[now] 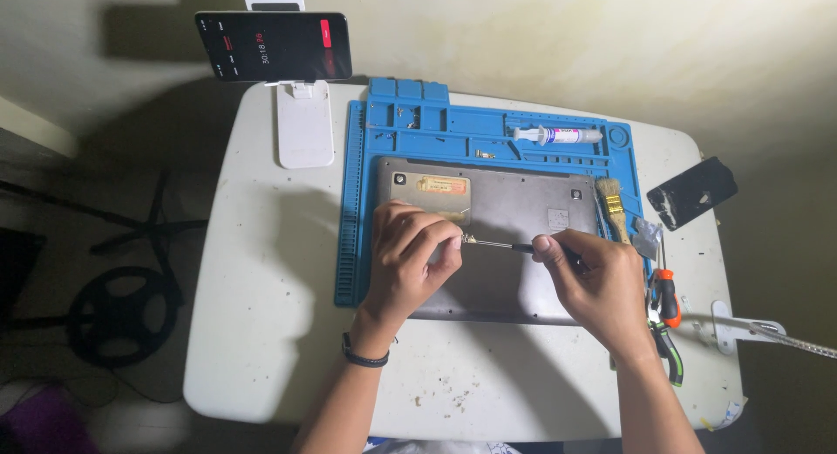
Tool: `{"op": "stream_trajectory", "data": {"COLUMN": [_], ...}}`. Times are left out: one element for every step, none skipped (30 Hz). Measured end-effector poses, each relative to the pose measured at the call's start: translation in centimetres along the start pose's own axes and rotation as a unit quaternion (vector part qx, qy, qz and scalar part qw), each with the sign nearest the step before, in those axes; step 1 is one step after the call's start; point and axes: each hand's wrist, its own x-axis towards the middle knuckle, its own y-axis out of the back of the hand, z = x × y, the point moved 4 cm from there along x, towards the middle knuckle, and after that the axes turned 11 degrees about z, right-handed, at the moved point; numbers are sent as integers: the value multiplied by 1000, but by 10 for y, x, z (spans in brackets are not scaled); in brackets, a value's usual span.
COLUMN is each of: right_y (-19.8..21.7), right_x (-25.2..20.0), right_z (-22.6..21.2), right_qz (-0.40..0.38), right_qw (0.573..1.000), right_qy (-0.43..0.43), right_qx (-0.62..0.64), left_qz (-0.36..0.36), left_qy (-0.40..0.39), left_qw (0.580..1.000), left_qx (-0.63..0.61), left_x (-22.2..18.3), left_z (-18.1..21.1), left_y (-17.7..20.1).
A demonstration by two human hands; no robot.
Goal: Removing multiple screws from the back cover of a laptop using a precision screwdriver on an anti-static mat.
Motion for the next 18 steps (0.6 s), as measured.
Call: {"op": "stream_trajectory", "data": {"right_y": [0,0,0,0,0,0,1,1,2,3,5,7,7,8,9,9,9,10], "right_x": [0,-1,-1,-1,-2,-2,-2,-2,-3,-2,-2,-1,-1,-2,-3,-3,-4,-5], "right_z": [0,0,0,4,7,10,10,11,11,9,6,3,5,2,0,0,0,-1], "right_qz": [0,2,3,3,6,9,8,13,18,18,28,38,38,55,73,73,81,90], "right_qw": [1000,1000,1000,1000,1000,1000,1000,1000,1000,1000,999,998,998,994,988,988,985,983], "right_qy": [-1,2,5,5,8,12,12,11,10,10,29,47,47,93,138,137,150,163], "right_qx": [0,1,1,1,-1,-3,-2,-2,-2,-2,2,6,6,0,-6,-6,-5,-3], "left_qz": [0,-14,-28,-28,-37,-45,-45,-48,-50,-50,-49,-47,-47,-42,-38,-38,-37,-36], "left_qy": [0,13,27,27,35,43,42,48,54,53,55,57,56,58,60,60,58,56], "left_qw": [1000,1000,999,999,998,997,997,997,996,996,995,995,995,994,994,994,994,994], "left_qx": [0,-8,-15,-16,-28,-41,-40,-49,-58,-58,-64,-69,-69,-77,-85,-85,-88,-92], "left_x": [-1,-2,-4,-4,-4,-5,-1,2,6,6,6,6,8,10,12,12,13,13], "left_z": [0,-1,-2,-3,-3,-4,-1,1,4,4,4,5,6,6,7,7,7,8], "left_y": [0,0,-1,-1,-2,-3,-2,-1,-1,-1,-1,-1,-1,0,1,2,2,2]}}
